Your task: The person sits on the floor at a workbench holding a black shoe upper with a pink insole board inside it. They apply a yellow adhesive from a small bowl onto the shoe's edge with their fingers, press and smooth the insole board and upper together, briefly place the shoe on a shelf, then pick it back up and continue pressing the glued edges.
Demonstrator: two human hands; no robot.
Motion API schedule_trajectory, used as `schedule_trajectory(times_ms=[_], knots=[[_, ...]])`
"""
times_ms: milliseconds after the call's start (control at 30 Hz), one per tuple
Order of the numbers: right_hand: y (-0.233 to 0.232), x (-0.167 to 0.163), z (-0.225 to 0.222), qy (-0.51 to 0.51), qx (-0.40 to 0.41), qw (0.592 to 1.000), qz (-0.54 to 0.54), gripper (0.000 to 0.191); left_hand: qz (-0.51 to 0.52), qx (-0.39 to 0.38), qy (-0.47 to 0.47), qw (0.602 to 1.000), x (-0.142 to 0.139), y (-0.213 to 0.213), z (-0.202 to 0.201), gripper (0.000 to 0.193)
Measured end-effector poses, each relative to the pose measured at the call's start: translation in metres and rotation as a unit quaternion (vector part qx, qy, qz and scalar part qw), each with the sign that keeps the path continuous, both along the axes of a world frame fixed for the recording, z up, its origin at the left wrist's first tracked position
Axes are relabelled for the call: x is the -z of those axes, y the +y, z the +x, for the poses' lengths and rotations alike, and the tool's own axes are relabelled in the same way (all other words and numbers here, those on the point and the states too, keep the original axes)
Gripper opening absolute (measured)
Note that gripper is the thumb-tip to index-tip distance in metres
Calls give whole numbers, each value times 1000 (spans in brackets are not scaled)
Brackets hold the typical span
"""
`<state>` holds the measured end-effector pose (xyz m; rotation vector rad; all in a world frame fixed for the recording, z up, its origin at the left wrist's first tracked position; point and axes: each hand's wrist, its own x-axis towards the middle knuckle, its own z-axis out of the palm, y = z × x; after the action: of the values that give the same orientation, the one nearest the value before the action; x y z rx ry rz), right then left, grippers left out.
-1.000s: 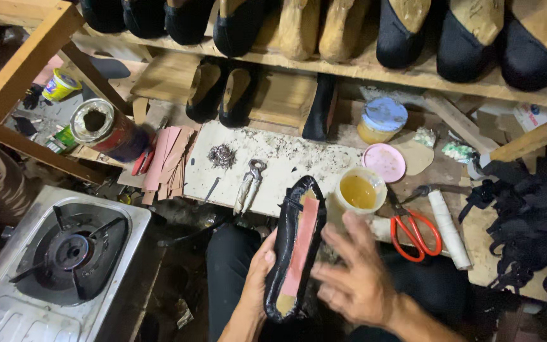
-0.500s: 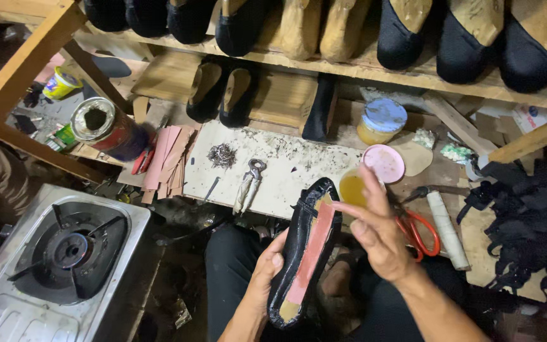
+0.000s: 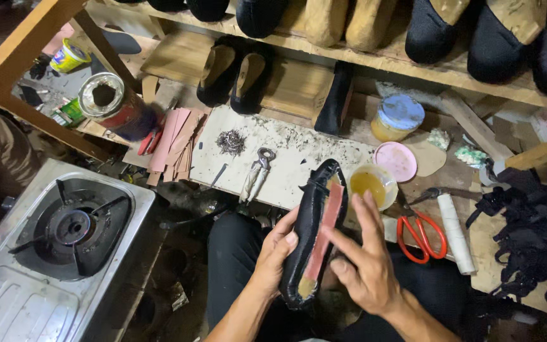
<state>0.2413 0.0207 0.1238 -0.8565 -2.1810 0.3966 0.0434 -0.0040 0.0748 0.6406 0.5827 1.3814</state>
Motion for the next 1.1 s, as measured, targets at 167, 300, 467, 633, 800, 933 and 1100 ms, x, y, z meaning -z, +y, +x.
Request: schedule_trajectory(times_ms=[167,300,467,633,800,933,1100], knots=[[-15,-5,-15,-49,1,998,50,47,-12,-7,8,1000,-1,1,3,73],[-31,-1,-13,-30,-81,991,99,40,-19,-14,-2,1000,-2,3,2,69],[-31,1,-12,-41,-75,988,129,39,-26,-6,13,1000,-4,6,4,67],[-25,-10,-2,-1,-74,990,120,34,-33,-1,-11,999,-1,1,2,67],[12,-19,15,3,69,997,34,41,-19,37,-25,999,-2,-5,-3,78],[14,-18,7,-50,93,993,58,51,-10,48,-24,998,-10,-9,0,85],[-22,-13,-9,-77,-68,981,166,50,-33,24,-38,998,-16,-5,-4,88]])
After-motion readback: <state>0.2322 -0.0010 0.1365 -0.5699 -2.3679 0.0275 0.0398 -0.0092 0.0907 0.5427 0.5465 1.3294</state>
